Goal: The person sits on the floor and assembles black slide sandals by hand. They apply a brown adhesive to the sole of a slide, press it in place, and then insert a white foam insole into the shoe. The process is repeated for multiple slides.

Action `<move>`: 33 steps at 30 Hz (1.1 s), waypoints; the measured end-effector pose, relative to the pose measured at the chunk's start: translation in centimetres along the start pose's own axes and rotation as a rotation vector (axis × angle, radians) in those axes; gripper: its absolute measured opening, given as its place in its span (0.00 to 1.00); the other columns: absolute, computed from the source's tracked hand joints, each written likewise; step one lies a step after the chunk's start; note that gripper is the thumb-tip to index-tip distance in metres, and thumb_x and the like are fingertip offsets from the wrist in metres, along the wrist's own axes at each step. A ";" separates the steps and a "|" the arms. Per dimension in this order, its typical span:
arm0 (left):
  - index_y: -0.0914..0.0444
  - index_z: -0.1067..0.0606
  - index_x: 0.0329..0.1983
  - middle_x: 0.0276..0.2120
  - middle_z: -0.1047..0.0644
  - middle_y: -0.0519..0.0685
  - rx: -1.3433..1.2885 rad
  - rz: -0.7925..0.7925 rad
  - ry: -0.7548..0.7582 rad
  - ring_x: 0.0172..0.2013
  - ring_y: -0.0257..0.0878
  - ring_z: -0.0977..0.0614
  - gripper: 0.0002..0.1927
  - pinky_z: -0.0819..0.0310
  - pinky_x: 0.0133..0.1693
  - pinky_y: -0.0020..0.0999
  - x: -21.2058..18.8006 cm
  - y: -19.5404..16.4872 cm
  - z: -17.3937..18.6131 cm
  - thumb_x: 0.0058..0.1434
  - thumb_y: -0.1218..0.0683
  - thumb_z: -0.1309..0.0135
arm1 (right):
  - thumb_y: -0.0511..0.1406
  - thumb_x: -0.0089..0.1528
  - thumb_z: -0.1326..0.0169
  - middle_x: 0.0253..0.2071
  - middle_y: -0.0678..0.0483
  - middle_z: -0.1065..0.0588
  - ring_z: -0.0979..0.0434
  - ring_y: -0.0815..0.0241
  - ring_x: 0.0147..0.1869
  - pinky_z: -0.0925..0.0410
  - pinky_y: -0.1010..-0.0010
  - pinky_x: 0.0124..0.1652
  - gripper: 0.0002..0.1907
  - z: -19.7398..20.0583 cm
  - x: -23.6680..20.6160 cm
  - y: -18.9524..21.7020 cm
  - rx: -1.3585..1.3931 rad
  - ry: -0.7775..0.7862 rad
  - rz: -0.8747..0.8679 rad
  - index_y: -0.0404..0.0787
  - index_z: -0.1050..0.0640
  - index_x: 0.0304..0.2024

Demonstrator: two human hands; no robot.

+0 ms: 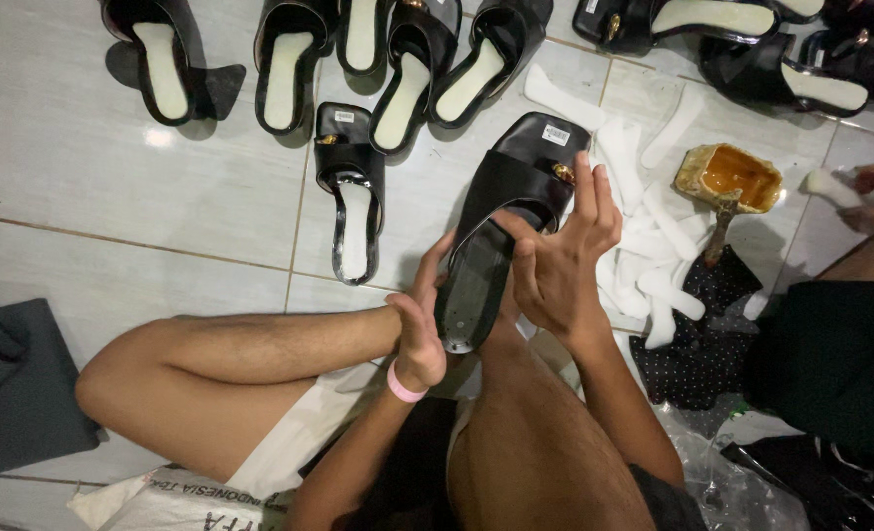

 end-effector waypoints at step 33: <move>0.70 0.50 0.77 0.69 0.34 0.60 0.135 0.025 0.021 0.66 0.46 0.28 0.59 0.35 0.68 0.40 1.3 -0.6 0.7 0.62 0.19 0.85 | 0.45 0.74 0.62 0.77 0.45 0.50 0.58 0.45 0.80 0.58 0.52 0.72 0.24 1.4 0.7 -0.8 -0.039 0.042 0.259 0.60 0.13 0.56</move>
Point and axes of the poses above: each hand's wrist, its own x-axis towards the middle knuckle, its own z-axis out of the back of the hand, y = z × x, the point moved 1 cm from there along x, towards the middle knuckle
